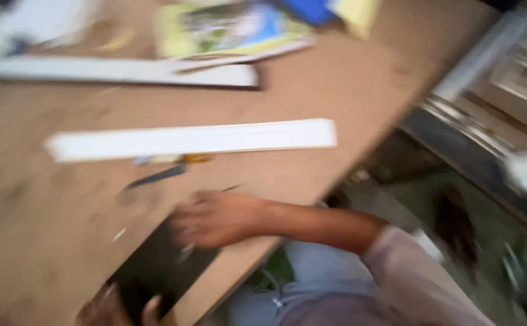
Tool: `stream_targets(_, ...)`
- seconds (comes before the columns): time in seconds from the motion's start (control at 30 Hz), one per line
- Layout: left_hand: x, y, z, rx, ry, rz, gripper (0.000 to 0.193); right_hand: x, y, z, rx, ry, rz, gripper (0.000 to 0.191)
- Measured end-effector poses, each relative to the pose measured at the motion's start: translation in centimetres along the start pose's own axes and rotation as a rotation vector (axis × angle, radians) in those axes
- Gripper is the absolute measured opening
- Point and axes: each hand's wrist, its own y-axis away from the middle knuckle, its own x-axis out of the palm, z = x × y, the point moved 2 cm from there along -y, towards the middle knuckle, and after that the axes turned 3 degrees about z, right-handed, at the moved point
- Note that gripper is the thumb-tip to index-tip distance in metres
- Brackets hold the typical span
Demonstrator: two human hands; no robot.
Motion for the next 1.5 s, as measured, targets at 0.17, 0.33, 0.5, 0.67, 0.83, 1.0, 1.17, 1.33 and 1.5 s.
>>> stream_targets(0.17, -0.8, 1.8, 0.7, -0.088, 0.271, 0.154, 0.074, -2.0, -2.2, 0.2, 0.129, -0.044, 0.316, 0.035)
stream_targets(0.33, -3.4, 1.1, 0.4, -0.191, 0.314, 0.165, 0.069, -2.5, -4.1, 0.7, 0.194, -0.06, 0.523, 0.025)
stream_targets(0.5, -4.8, 0.9, 0.9, -0.249, 0.369, 0.161, 0.068, -2.1, -4.7, 1.4, 0.207, -0.065, 0.424, 0.027)
stream_targets(0.67, -4.6, 1.3, 1.5, -0.256, 0.376, 0.141, 0.067, -1.8, -4.8, 1.0, 0.15, -0.019, 0.494, 0.031)
stream_targets(0.83, -4.7, 1.4, 1.8, -0.245, 0.408, 0.105, 0.066, -2.5, -5.0, -1.5, 0.212, 0.046, 0.697, 0.033)
stream_targets(1.0, -4.6, 1.3, 2.0, -0.249, 0.426, 0.074, 0.064, -2.7, -6.0, -2.7, 0.398, 0.016, 0.599, 0.028)
stream_targets(1.17, -4.8, 1.4, 1.9, -0.258, 0.436, 0.034, 0.059, -3.2, -6.4, -2.1, 0.431, 0.068, 0.468, 0.026)
stream_targets(1.33, -4.0, 2.8, 1.8, -0.222, 0.376, 0.013, 0.048, -3.8, -6.0, -1.0, 0.352, -0.076, 0.235, 0.023)
stream_targets(1.5, -3.5, 5.2, -4.3, -0.075, 0.883, -0.134, 0.055, -2.6, -1.8, 6.2, 0.155, -0.241, 0.035, 0.046)
